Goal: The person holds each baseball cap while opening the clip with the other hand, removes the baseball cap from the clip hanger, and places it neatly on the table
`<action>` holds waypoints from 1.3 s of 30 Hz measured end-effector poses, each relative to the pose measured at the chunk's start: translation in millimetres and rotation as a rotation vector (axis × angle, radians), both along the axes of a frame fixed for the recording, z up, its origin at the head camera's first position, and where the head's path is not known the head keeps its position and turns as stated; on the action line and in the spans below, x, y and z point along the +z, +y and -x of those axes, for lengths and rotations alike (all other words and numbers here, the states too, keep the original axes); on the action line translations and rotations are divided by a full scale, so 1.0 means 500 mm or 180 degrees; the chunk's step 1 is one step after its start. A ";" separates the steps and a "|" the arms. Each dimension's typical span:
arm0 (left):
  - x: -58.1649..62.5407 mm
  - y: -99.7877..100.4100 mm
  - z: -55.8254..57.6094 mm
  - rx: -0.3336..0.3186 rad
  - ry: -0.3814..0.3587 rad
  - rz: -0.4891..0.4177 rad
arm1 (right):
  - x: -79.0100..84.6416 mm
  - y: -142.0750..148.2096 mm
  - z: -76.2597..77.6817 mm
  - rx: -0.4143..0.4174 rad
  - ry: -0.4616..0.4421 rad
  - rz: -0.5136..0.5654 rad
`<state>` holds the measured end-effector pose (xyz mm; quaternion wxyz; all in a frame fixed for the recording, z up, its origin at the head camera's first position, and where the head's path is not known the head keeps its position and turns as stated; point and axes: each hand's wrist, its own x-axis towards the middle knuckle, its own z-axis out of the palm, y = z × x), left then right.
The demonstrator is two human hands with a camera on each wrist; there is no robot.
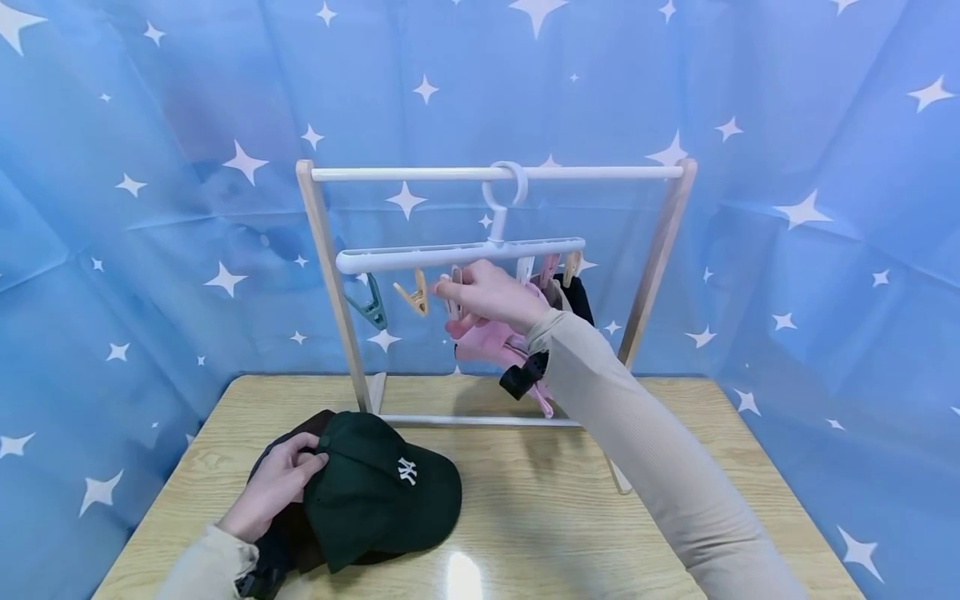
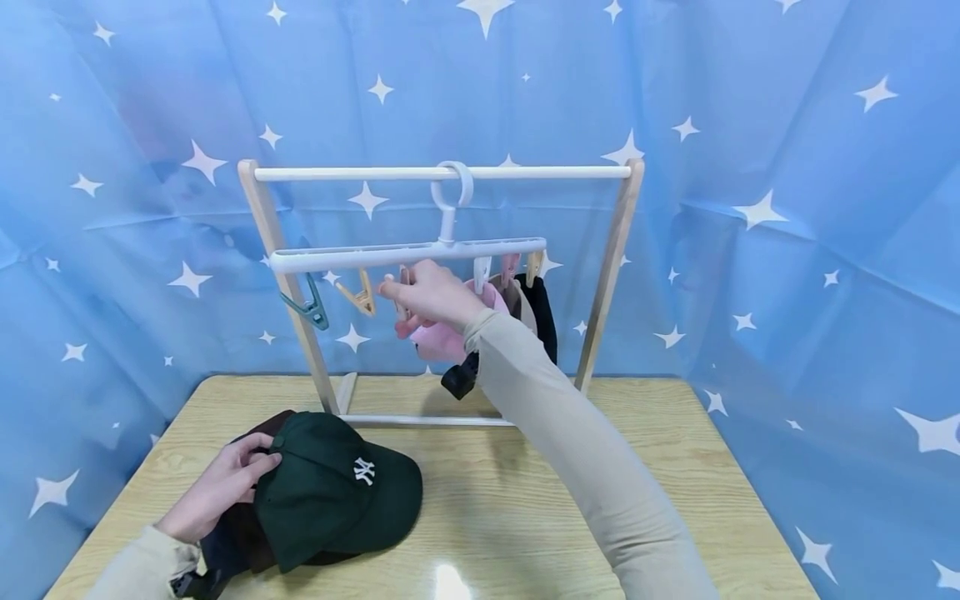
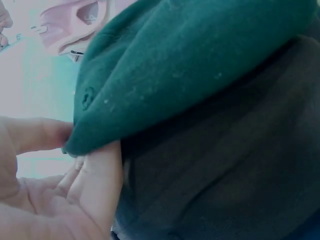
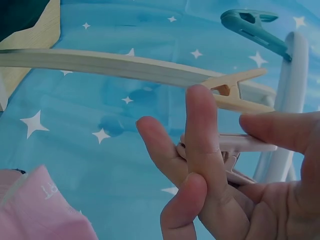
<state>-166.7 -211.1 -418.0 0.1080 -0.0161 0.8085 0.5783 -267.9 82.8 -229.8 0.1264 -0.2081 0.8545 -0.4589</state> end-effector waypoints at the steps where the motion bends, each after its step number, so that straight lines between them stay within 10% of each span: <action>1: 0.001 0.000 -0.001 0.0060 -0.0006 0.0077 | 0.000 0.000 -0.001 -0.0003 0.0000 -0.0005; 21: 0.007 0.007 0.001 0.0101 -0.0068 0.0364 | -0.046 0.050 0.015 0.0133 0.0727 0.0100; 28: 0.009 0.007 0.002 0.0024 -0.0030 0.0348 | -0.039 0.129 0.029 -0.0516 0.1121 0.0349; 39: 0.024 0.010 0.004 0.0001 0.0106 0.0549 | -0.093 0.234 0.089 -0.0920 0.1590 -0.0670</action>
